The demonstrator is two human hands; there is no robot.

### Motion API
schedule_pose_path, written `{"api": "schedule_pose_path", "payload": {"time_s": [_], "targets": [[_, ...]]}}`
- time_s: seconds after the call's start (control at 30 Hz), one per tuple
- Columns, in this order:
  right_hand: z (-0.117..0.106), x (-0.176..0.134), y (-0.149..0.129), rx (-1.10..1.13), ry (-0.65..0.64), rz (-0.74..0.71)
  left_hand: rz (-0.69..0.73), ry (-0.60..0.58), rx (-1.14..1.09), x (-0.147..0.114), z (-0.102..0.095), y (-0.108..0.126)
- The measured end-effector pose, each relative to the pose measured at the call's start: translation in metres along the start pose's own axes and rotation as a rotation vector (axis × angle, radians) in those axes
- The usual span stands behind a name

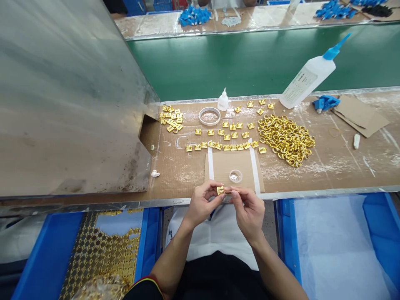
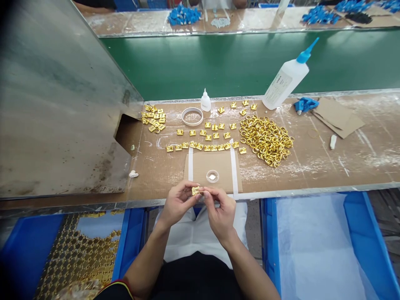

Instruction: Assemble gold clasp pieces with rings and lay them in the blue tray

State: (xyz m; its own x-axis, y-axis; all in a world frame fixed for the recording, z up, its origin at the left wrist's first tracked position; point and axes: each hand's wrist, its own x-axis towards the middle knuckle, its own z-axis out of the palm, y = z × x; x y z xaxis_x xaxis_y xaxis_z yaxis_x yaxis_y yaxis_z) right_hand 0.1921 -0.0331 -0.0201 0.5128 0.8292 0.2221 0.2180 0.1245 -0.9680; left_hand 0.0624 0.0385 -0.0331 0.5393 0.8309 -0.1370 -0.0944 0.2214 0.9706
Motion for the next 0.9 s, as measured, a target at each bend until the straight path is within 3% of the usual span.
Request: {"api": "schedule_pose_path", "payload": {"time_s": [0.9], "targets": [[-0.0022,0.0049,-0.0014,-0.019,0.0,-0.059,-0.034,-0.021,0.001,0.0,-0.0016,0.0016]]}}
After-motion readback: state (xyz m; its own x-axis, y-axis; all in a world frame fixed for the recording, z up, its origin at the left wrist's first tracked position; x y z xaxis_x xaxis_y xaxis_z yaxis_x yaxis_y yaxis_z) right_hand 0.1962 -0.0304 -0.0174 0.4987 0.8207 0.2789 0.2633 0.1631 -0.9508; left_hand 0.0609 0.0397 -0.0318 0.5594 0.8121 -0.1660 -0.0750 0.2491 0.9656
